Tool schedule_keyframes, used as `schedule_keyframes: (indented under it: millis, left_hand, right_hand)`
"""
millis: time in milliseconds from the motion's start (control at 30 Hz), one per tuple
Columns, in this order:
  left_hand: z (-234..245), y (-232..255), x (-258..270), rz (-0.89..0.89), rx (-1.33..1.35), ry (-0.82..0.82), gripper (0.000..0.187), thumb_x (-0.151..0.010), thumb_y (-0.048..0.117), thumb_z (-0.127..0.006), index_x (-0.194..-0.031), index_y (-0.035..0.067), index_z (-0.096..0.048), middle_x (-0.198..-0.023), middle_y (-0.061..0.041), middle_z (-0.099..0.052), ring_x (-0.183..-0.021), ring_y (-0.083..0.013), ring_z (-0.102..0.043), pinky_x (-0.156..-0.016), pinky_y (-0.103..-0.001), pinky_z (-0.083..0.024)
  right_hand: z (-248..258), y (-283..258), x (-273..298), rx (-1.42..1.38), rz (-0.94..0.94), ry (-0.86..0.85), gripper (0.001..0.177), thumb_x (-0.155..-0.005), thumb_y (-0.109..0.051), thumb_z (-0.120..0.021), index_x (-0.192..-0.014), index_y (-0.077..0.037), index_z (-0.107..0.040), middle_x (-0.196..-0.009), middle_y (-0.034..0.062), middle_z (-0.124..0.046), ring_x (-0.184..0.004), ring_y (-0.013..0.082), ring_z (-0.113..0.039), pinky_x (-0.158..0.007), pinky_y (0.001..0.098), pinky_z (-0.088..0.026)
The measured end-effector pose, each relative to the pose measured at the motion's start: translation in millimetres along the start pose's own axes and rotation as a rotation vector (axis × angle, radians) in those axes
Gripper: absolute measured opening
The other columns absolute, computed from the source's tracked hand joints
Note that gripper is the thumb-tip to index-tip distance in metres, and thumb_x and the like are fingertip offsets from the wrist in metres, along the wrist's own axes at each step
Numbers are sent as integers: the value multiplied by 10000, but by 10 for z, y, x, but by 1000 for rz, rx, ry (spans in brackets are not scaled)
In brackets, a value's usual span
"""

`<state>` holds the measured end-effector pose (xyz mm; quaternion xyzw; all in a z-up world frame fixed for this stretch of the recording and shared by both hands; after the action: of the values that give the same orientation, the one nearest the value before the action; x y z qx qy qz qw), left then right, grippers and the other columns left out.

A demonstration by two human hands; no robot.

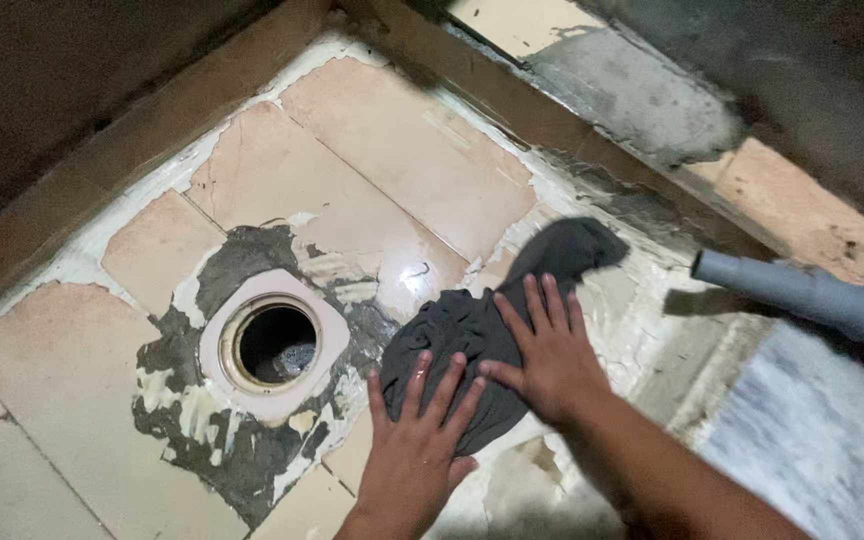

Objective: The person wrings out a dark gray cloth on a tiled floor using both hands. They repeatedly twist, squeeze, and press the cloth to remove water, moving it around the floor area near a drain.

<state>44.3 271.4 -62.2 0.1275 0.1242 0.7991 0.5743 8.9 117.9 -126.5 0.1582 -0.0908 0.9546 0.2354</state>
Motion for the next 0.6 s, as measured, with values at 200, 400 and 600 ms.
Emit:
schedule_keyframes:
  millis: [200,400,600]
  left_hand:
    - [-259,-233,-750,155,-89,-215,996,-774,569,-734,-1609,295,-266,-1721,-46,-87,-1548,-427,-55,-1071,-819,-48]
    - [-191,-601,-1492,241,-136,-192,1013,-777,580,-722,-1620,280,-248,-1727,-47,-73,-1561,-423,-18,-1085,-801,-56]
    - [-138,-754,-1780,234,-170,-208,1003,-780,622,-705,-1622,323,-247,-1735,-55,-49,-1541,-423,11,-1097,-802,-64]
  right_hand:
    - [301,91,-678,77,202,-8,918,-868,-720,-512,-1601,-266,-195,-1724,165,-49,-1541,368,23,-1203,566,-13]
    - [502,306,-1368,27,101,-12,905,-885,-723,-502,-1640,-336,-188,-1737,100,-28,-1552,306,-15,-1195,591,-76]
    - [589,336,-1436,52,44,103,824,-916,-672,-455,-1612,-314,-197,-1703,65,-138,-1554,272,-142,-1189,598,-138]
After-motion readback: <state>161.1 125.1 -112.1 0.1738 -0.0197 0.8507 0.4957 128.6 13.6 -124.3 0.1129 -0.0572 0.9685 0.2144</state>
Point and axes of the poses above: each hand's wrist, its own x-axis away from the middle knuckle, its own z-axis out of the back of the hand, y = z × x, the point moved 10 cm from there along -x, towards the middle knuckle
